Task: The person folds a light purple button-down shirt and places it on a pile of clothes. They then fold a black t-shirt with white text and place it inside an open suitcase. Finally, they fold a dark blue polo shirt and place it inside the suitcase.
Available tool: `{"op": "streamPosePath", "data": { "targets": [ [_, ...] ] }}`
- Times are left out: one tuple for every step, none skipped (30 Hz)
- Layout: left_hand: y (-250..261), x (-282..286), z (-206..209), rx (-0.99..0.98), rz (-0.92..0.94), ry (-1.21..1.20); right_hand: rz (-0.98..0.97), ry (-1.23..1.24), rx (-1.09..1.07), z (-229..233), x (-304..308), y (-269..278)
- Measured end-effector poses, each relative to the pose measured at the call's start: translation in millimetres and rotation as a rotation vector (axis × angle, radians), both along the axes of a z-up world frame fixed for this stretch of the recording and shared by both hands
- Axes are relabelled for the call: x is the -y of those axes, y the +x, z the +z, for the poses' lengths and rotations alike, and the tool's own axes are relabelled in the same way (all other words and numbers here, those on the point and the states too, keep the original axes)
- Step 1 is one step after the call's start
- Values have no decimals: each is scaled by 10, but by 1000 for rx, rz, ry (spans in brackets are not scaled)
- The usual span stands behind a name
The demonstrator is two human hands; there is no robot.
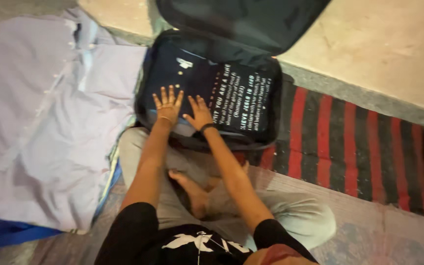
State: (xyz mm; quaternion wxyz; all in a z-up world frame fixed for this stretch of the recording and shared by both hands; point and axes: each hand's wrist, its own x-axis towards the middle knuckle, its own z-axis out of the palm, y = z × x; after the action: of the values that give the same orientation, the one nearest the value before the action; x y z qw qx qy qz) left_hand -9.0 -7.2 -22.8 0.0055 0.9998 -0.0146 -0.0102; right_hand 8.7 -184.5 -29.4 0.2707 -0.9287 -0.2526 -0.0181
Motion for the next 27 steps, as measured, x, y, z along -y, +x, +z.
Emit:
{"op": "streamPosePath", "data": {
  "targets": [
    [0, 0, -26, -18, 6, -9, -10, -8, 12, 6, -13, 21],
    [-29, 9, -53, 11, -3, 10, -8, -22, 18, -7, -4, -9],
    [-50, 9, -68, 39, -12, 29, -8, -20, 21, -35, 14, -65],
    [17, 9, -46, 83, -16, 51, -3, -15, 39, -35, 5, -30],
    [36, 17, -41, 32, -9, 62, 1, -10, 57, -32, -9, -6],
    [31, 18, -46, -16, 7, 69, -9, 4, 60, -28, -30, 17],
    [21, 34, -44, -64, 22, 76, -19, 19, 64, -43, -48, -5],
    [2, 50, -26, -64, 24, 88, -22, 34, 68, -64, -52, -30],
    [-20, 75, -7, -63, 26, 99, -28, 29, 61, -80, -26, -45],
    [-21, 65, 23, -63, 32, 118, -30, 31, 55, -88, -42, -49],
    [-6, 84, 48, -47, 32, 127, -31, 33, 48, -88, -38, -36],
    [-30, 96, 65, -36, 34, 140, -38, 33, 41, -93, -46, -55],
    [-42, 95, 87, -25, 35, 153, -44, 33, 34, -96, -55, -65],
    [-56, 93, 109, -36, 36, 147, -55, 33, 23, -104, -58, -83],
    [-58, 95, 137, -48, 37, 141, -49, 34, 12, -113, -64, -87],
    [-49, 111, 169, -58, 31, 135, -49, 35, 1, -93, -56, -88],
    [-52, 120, 198, -83, 41, 127, -49, 35, -10, -75, -48, -75],
    [-56, 124, 220, -108, 39, 122, -52, 40, -6, -65, -57, -73],
    [-48, 126, 230, -132, 38, 118, -54, 44, -3, -65, -85, -68],
    [-39, 141, 214, -99, 34, 89, -66, 47, -4, -80, -78, -61],
    [-28, 134, 190, -66, 29, 60, -81, 49, -5, -92, -74, -24],
    [-40, 105, 163, -37, 27, 32, -93, 52, -9, -103, -102, -7],
    [-36, 112, 137, -41, 19, 37, -106, 56, -13, -111, -125, -2],
    [-25, 105, 123, -44, 18, 48, -107, 48, -3, -110, -149, 0],
    [-21, 99, 113, -47, 17, 58, -108, 40, 7, -100, -123, 11],
    [-30, 77, 105, -3, 15, 9, -109, 36, 16, -89, -133, 18],
    [-37, 76, 94, 41, 14, -40, -106, 36, 13, -84, -156, 14]
  ]
}}
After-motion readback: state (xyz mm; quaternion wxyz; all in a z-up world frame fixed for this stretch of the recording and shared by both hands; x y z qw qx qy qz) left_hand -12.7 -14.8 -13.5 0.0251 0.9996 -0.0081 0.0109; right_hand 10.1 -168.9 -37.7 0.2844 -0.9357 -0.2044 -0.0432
